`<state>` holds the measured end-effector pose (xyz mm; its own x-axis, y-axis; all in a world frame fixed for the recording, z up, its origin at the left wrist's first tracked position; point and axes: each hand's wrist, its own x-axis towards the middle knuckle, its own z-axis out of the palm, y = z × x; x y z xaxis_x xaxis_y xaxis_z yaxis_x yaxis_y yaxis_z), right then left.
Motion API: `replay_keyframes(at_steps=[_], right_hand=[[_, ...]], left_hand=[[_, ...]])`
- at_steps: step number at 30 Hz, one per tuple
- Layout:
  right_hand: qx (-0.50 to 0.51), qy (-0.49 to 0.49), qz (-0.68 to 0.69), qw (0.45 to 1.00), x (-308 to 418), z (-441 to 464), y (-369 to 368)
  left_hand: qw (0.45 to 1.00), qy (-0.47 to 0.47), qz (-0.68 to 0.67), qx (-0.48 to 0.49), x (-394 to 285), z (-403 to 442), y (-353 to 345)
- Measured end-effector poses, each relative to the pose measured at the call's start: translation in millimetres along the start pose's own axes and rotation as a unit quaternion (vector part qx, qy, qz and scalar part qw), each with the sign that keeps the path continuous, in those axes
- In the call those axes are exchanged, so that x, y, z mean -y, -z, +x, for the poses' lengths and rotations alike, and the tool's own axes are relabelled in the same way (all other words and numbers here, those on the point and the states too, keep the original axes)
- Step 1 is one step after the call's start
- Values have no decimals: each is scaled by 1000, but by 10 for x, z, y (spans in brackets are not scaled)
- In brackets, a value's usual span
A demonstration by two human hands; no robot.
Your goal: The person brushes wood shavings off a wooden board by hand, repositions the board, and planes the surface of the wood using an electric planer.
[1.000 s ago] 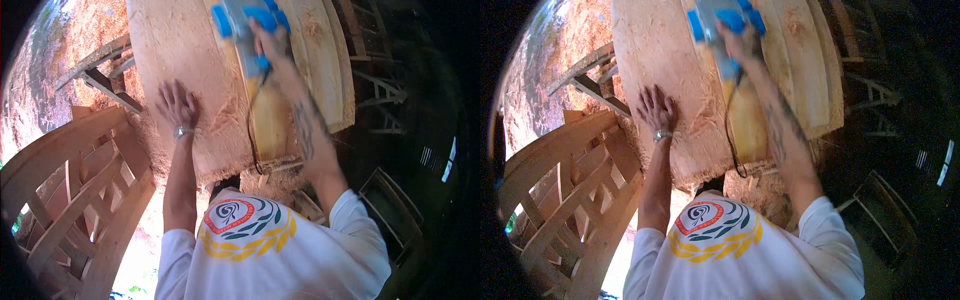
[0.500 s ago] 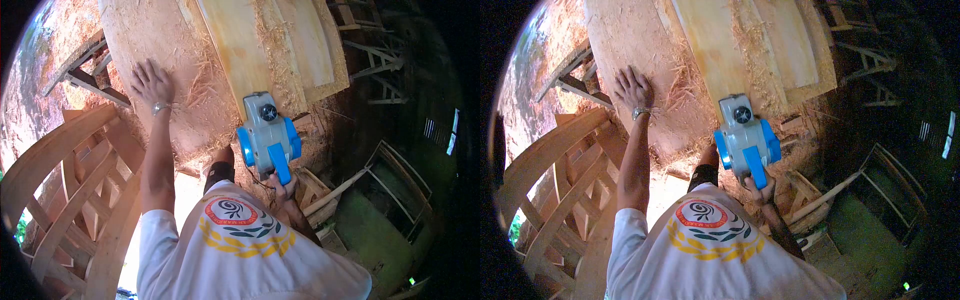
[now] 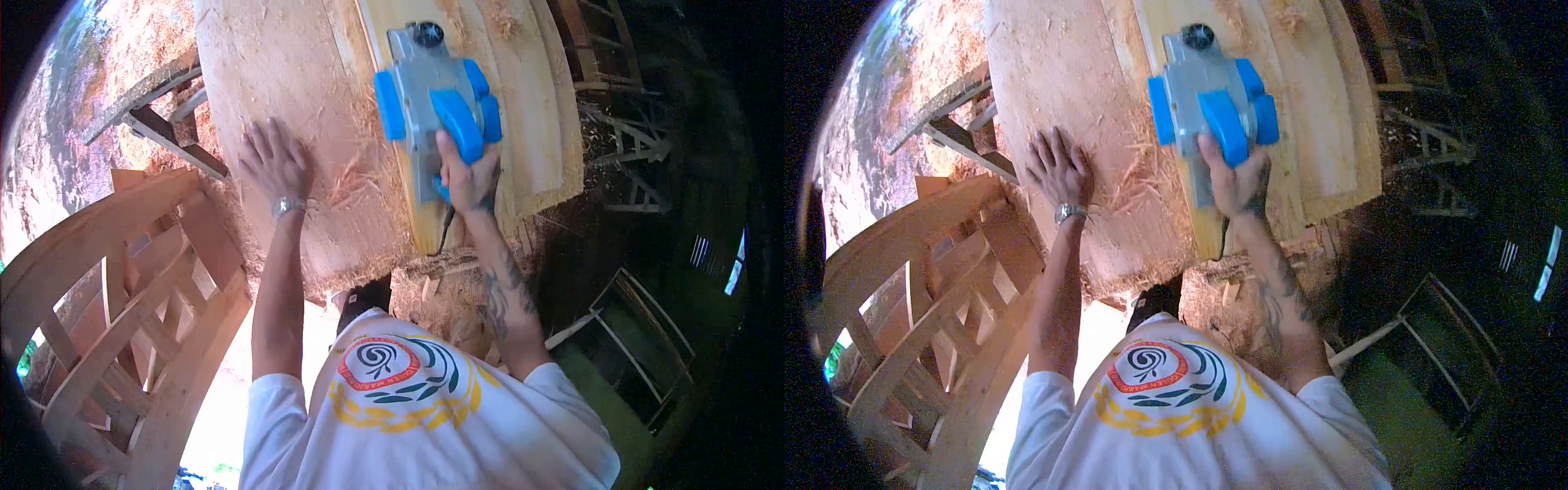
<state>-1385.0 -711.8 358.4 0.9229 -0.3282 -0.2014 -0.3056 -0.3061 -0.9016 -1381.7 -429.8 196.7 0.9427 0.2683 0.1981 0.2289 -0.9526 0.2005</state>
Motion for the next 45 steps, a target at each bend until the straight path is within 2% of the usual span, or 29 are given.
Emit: replay_keyframes(at_steps=[6, 9, 10, 19, 22, 25, 28, 32, 35, 38, 39, 42, 45], right_hand=[[-21, 83, -45, 995, 385, 1580, -662], [-109, 157, -71, 979, 361, 2653, -1142], [-108, 156, -74, 979, 402, 2904, -1202], [-22, 114, -49, 992, 568, 3148, -1016], [-6, 110, -37, 993, 464, 2766, -870], [3, 88, 3, 996, 229, 1833, -620], [16, 4, 46, 999, -250, 264, -130], [-1, -157, 72, 985, -837, -2203, 608], [-96, -163, 82, 978, -942, -3303, 761], [-32, -118, 51, 991, -1138, -3537, 897], [30, -130, 10, 991, -915, -3369, 937], [-23, -104, -3, 994, -907, -3135, 739], [-2, -139, 3, 990, -698, -2784, 600]], left_hand=[[999, 27, -36, 31, -23, 35, 34], [998, 22, -41, 36, -24, 40, 59], [998, 21, -38, 40, -38, 49, 89], [997, 34, -49, 45, -18, 63, 133], [995, 20, -96, 6, 14, 46, 111], [995, 19, -92, -12, 33, 30, 33], [998, 21, -67, -3, 37, -4, 1], [999, 19, -44, 4, 57, -23, -57], [999, 22, -42, 0, 31, -40, -66], [999, 21, -33, 5, 43, -65, -102], [999, 20, -35, 3, 46, -65, -107], [999, 20, -36, 12, 41, -58, -66], [999, 23, -37, 16, 26, -27, -23]])
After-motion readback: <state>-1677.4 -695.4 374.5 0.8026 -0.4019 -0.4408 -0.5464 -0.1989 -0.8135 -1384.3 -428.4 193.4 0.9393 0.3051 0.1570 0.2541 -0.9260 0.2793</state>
